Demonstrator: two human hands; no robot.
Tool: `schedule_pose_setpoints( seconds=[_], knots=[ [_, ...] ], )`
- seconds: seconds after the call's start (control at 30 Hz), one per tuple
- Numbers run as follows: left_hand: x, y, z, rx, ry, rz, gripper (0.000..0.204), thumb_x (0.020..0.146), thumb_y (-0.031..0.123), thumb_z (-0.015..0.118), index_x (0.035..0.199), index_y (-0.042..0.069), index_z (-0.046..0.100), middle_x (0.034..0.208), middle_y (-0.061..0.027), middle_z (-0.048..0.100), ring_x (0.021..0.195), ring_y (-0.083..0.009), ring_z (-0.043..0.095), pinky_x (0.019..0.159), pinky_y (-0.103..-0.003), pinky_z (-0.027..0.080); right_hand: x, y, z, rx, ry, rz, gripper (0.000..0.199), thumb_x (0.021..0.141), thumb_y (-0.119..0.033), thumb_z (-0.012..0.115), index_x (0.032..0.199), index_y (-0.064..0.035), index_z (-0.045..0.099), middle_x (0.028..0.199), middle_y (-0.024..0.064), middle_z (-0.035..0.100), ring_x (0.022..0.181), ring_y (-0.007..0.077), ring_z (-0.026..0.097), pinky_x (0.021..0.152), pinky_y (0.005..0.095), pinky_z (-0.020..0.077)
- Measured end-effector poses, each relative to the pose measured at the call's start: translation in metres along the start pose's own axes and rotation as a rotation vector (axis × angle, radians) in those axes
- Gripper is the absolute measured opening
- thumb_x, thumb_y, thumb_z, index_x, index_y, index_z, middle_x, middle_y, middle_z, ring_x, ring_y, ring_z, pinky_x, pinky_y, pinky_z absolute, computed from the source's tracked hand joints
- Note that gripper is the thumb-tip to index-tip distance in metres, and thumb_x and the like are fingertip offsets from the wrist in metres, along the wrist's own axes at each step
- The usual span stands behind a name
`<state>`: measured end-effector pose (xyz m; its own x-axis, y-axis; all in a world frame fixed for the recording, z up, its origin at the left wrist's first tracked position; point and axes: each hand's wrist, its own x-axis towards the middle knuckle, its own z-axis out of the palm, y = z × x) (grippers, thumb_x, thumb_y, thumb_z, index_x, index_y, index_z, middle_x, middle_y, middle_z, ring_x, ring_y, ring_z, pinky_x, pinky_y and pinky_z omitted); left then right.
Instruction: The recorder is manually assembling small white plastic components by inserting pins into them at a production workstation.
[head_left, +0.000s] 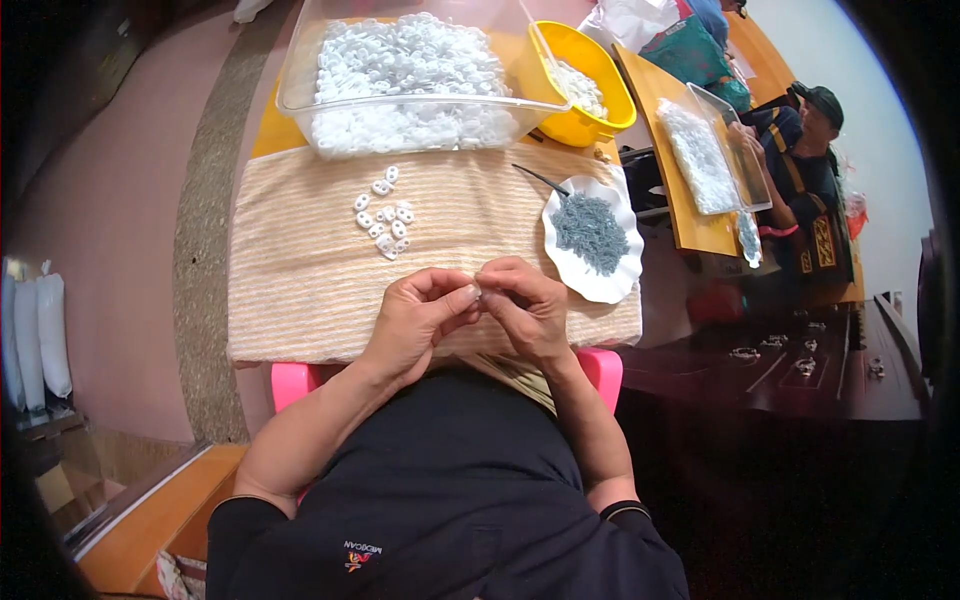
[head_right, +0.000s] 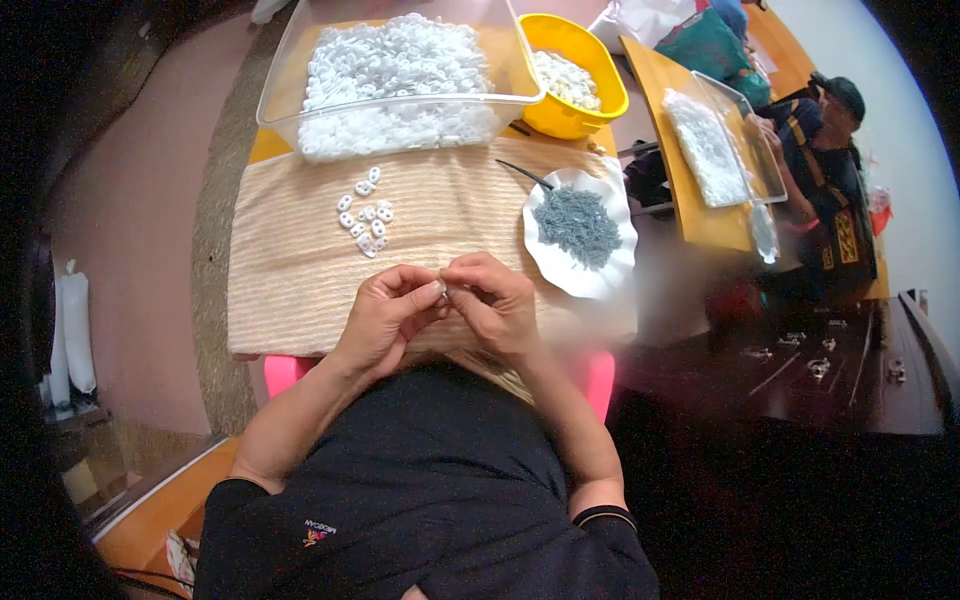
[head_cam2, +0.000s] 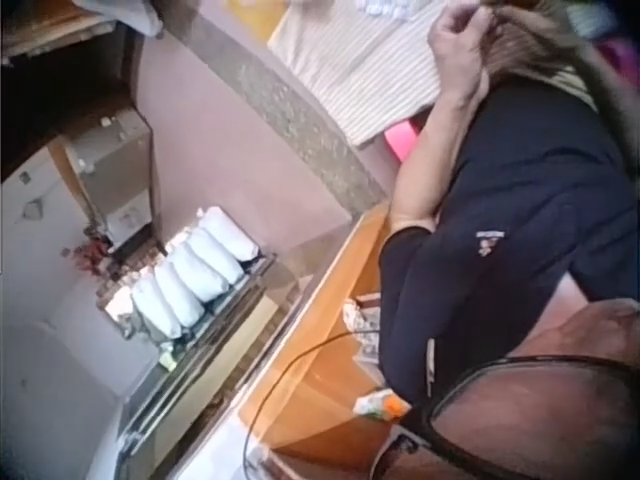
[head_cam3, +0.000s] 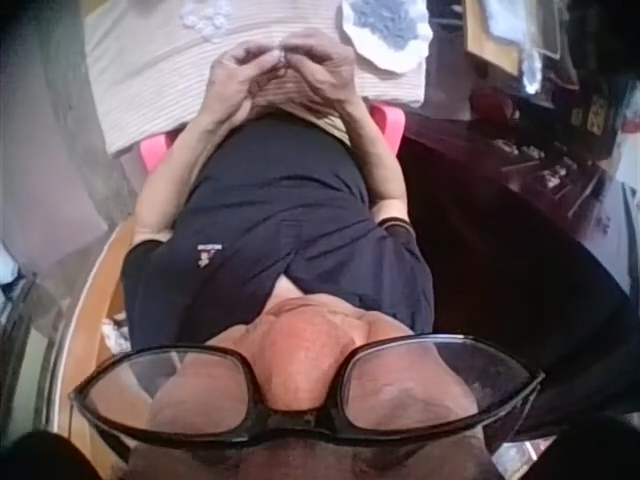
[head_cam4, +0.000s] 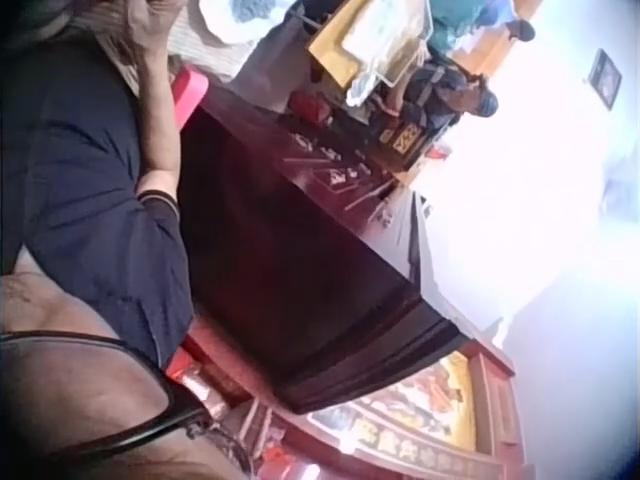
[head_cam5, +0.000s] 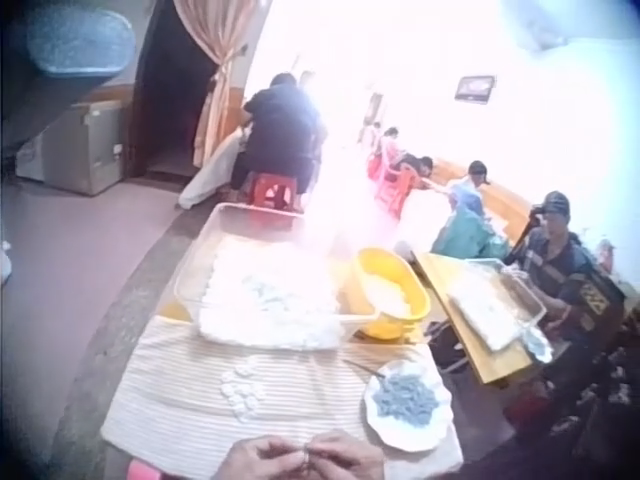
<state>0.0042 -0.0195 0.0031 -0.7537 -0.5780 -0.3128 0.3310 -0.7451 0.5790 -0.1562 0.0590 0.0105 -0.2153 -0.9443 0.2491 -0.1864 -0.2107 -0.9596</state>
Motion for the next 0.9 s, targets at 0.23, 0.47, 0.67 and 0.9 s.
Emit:
schedule_pose_setpoints(
  seconds=[0.23,0.47,0.67,0.9],
  knots=[
    [0.001,-0.001,0.001,0.018,0.040,0.065,0.011,0.089,0.002,0.065,0.100,0.003,0.061,0.088,-0.0065,0.066,0.078,-0.0143,0.066,0.075,-0.027,0.058,-0.002,0.000,0.001,0.023,-0.033,0.025,0.023,0.085,0.006,0.064,0.107,0.0032,0.065,0.102,0.0105,0.063,0.088,0.0136,0.061,0.073,0.0224,0.0486],
    [-0.001,0.001,0.006,0.020,0.082,0.061,0.015,0.088,-0.001,0.065,0.103,0.001,0.062,0.088,-0.0072,0.066,0.080,-0.0154,0.067,0.077,-0.028,0.059,-0.009,-0.015,-0.014,-0.238,0.030,-0.006,0.021,0.083,0.005,0.065,0.104,0.0029,0.065,0.098,0.0122,0.064,0.082,0.0162,0.063,0.069,0.0262,0.0499],
    [-0.002,0.000,0.006,0.046,0.076,0.034,0.016,0.088,-0.001,0.065,0.104,-0.001,0.063,0.090,-0.0084,0.067,0.082,-0.0153,0.067,0.079,-0.029,0.058,-0.020,-0.030,-0.072,-0.824,0.131,-0.095,0.019,0.082,0.005,0.066,0.100,-0.0003,0.066,0.094,0.0132,0.065,0.082,0.0263,0.066,0.071,0.0311,0.0518],
    [-0.004,-0.002,0.008,0.061,0.047,0.008,0.015,0.088,0.000,0.065,0.104,-0.001,0.063,0.090,-0.0081,0.066,0.082,-0.0149,0.066,0.079,-0.028,0.058,-0.028,-0.040,-0.110,-1.321,0.042,0.022,0.027,0.085,-0.026,0.069,0.101,-0.0046,0.068,0.093,0.0107,0.063,0.085,0.0318,0.061,0.072,0.0408,0.0506]
  ],
)
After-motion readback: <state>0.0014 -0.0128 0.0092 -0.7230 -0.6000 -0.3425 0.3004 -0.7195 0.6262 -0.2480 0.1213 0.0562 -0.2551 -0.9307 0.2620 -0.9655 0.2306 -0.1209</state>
